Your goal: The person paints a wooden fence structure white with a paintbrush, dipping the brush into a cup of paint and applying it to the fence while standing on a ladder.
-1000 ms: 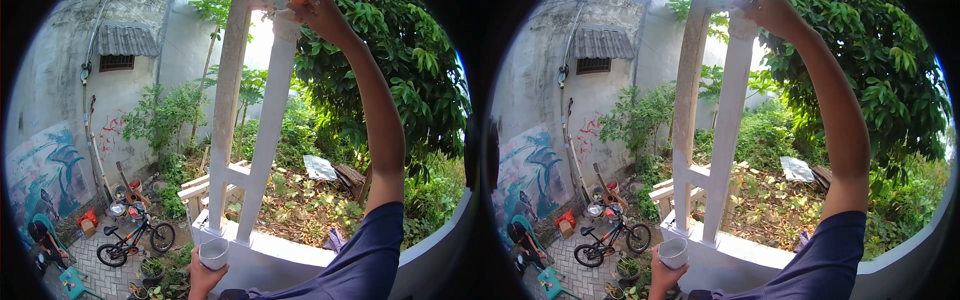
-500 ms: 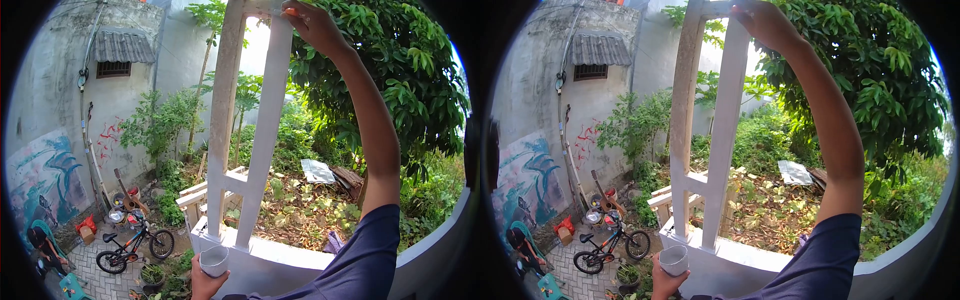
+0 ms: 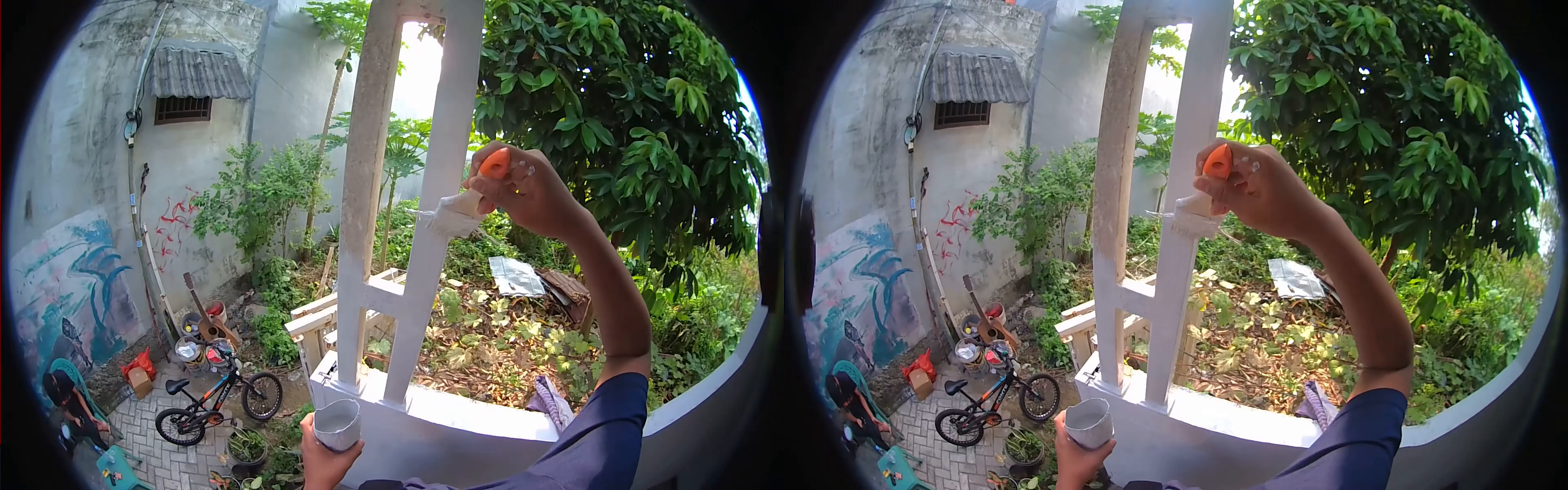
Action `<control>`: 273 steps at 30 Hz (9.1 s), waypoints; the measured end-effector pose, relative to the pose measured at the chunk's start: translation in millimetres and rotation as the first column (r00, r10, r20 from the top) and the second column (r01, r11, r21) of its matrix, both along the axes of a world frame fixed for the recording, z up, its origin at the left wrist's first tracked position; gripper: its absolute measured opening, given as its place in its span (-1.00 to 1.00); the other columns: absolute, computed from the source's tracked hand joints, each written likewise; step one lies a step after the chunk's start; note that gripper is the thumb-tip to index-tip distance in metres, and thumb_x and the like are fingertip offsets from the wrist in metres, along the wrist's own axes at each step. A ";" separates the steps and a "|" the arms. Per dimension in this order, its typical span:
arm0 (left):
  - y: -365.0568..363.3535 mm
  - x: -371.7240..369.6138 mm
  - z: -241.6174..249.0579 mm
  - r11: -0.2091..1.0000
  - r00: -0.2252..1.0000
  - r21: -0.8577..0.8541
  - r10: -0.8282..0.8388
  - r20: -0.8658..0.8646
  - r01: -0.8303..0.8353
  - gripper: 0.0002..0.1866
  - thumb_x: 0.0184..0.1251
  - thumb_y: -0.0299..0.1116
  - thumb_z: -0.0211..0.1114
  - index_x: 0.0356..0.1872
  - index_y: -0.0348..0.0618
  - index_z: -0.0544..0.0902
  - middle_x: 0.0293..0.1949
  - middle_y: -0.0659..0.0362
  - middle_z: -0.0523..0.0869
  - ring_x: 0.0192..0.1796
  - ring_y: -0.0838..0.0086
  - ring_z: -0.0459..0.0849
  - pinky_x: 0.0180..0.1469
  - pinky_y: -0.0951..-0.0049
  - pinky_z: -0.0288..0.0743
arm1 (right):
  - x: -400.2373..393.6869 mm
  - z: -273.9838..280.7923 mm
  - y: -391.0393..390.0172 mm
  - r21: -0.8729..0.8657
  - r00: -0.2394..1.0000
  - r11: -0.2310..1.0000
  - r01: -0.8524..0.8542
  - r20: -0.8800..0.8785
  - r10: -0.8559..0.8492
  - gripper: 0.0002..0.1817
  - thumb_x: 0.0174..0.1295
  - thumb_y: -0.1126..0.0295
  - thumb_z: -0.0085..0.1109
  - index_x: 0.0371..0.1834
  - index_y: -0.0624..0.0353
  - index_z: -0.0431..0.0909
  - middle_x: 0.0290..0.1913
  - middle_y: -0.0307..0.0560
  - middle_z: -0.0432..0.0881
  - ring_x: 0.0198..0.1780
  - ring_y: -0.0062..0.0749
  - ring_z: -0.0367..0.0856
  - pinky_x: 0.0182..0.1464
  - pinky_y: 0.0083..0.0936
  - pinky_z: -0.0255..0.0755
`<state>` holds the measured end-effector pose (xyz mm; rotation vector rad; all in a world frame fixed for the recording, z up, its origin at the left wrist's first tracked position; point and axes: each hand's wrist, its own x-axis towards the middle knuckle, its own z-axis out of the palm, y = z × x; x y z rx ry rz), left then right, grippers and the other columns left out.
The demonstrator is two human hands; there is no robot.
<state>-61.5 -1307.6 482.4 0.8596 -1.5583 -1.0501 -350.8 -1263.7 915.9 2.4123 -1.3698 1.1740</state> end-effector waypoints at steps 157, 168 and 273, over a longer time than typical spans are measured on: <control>-27.5 39.2 -11.4 0.976 0.980 0.101 0.197 -0.031 -0.193 -0.03 -0.07 -0.44 0.70 0.39 -0.22 0.30 0.17 -0.02 0.65 0.19 0.30 0.69 0.24 0.25 0.59 | 37.3 -288.1 -88.9 0.051 0.909 0.990 -0.129 -0.393 0.138 -0.70 0.22 0.49 0.40 -0.03 0.13 0.54 -0.26 -0.16 0.55 -0.40 -0.24 0.70 -0.42 -0.30 0.60; -28.8 41.0 -16.5 0.979 0.981 0.114 0.179 -0.072 -0.170 -0.04 -0.04 -0.41 0.71 0.39 -0.21 0.29 0.17 -0.02 0.66 0.19 0.30 0.69 0.24 0.25 0.60 | 28.0 -268.2 -65.4 0.193 0.604 0.953 -0.234 0.797 -0.012 -0.80 0.62 0.37 0.06 0.13 0.26 0.42 -0.04 0.11 0.73 -0.33 -0.43 0.78 -0.26 -0.47 0.77; -24.9 34.8 -9.4 0.978 0.979 0.047 0.199 0.055 -0.201 -0.03 -0.12 -0.36 0.72 0.38 -0.25 0.35 0.15 -0.05 0.68 0.20 0.19 0.72 0.25 0.21 0.59 | 46.2 -270.9 -76.5 -0.296 0.966 0.955 -0.014 -0.251 -0.064 -0.69 0.17 0.62 0.41 -0.03 0.19 0.63 -0.08 0.05 0.68 -0.17 -0.09 0.74 -0.24 -0.30 0.64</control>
